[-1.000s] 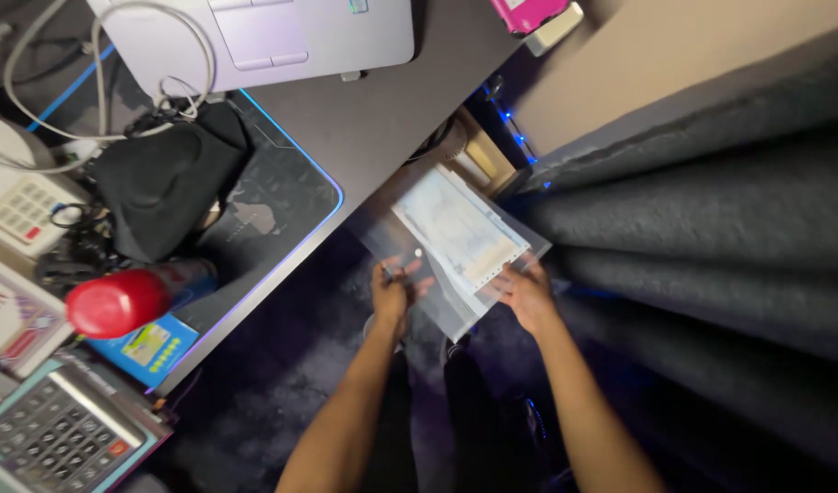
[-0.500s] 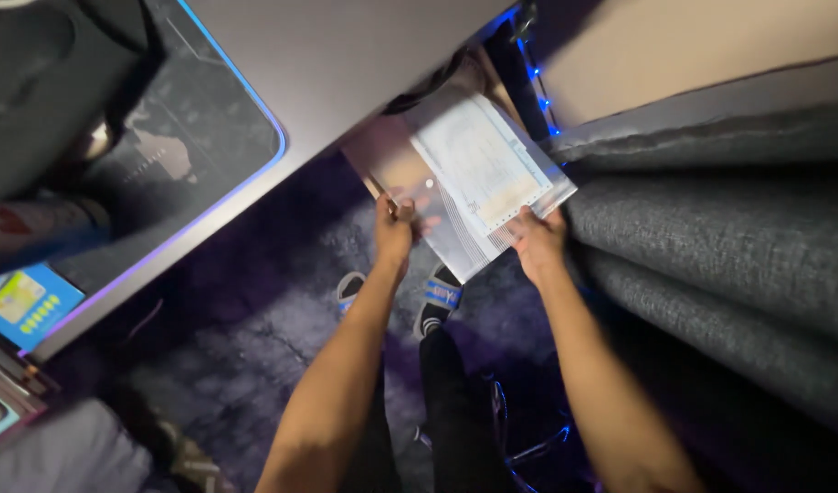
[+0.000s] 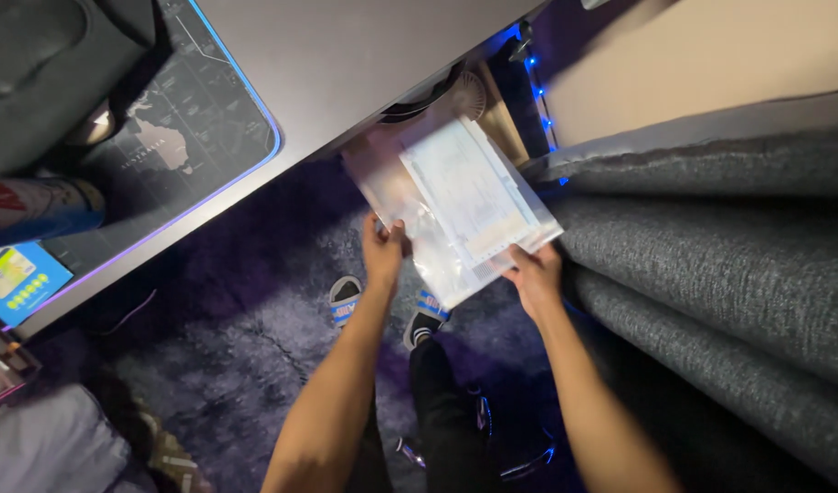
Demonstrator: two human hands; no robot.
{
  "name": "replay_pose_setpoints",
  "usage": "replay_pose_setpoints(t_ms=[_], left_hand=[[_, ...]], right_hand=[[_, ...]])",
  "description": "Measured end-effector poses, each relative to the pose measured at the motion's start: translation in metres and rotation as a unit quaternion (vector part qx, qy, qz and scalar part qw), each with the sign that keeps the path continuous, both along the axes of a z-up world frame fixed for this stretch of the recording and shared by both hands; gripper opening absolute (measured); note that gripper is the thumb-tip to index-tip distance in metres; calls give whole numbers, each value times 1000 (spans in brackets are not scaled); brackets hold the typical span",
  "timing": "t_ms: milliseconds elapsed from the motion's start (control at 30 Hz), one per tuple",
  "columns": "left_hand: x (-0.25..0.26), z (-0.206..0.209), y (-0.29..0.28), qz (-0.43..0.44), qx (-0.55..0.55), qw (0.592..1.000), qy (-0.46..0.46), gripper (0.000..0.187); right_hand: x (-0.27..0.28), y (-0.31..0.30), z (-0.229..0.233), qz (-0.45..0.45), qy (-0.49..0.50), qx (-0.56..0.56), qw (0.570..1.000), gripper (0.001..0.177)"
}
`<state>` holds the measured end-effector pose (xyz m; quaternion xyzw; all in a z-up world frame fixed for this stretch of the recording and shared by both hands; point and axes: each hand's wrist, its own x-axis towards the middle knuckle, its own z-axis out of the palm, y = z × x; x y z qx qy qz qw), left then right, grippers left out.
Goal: Organizing various items on a desk into a drawer.
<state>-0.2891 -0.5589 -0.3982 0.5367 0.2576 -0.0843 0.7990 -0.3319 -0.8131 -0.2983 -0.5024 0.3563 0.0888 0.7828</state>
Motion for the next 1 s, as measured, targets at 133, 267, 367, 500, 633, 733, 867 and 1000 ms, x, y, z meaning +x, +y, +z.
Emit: replay_pose_setpoints(t_ms=[133, 267, 367, 500, 633, 733, 867, 1000], left_hand=[[36, 3, 4, 10, 28, 999, 45, 30], [52, -14, 11, 13, 127, 991, -38, 35], [52, -3, 17, 1, 142, 990, -7, 33], [40, 27, 20, -37, 132, 990, -3, 38], [33, 41, 22, -37, 62, 995, -68, 41], [32, 28, 22, -35, 76, 996, -12, 45], [40, -22, 24, -12, 90, 996, -5, 39], [53, -17, 19, -6, 49, 996, 75, 29]], right_hand=[[31, -5, -34, 4, -11, -15, 1000, 44], [47, -13, -53, 39, 2, -7, 999, 45], [60, -4, -15, 34, 14, 23, 999, 46], [56, -5, 19, 7, 6, 27, 1000, 50], [53, -8, 21, 21, -42, -2, 999, 54], [61, -8, 16, 26, -33, -7, 999, 53], [89, -6, -3, 64, -28, -59, 996, 52], [117, -2, -22, 50, -22, -46, 997, 52]])
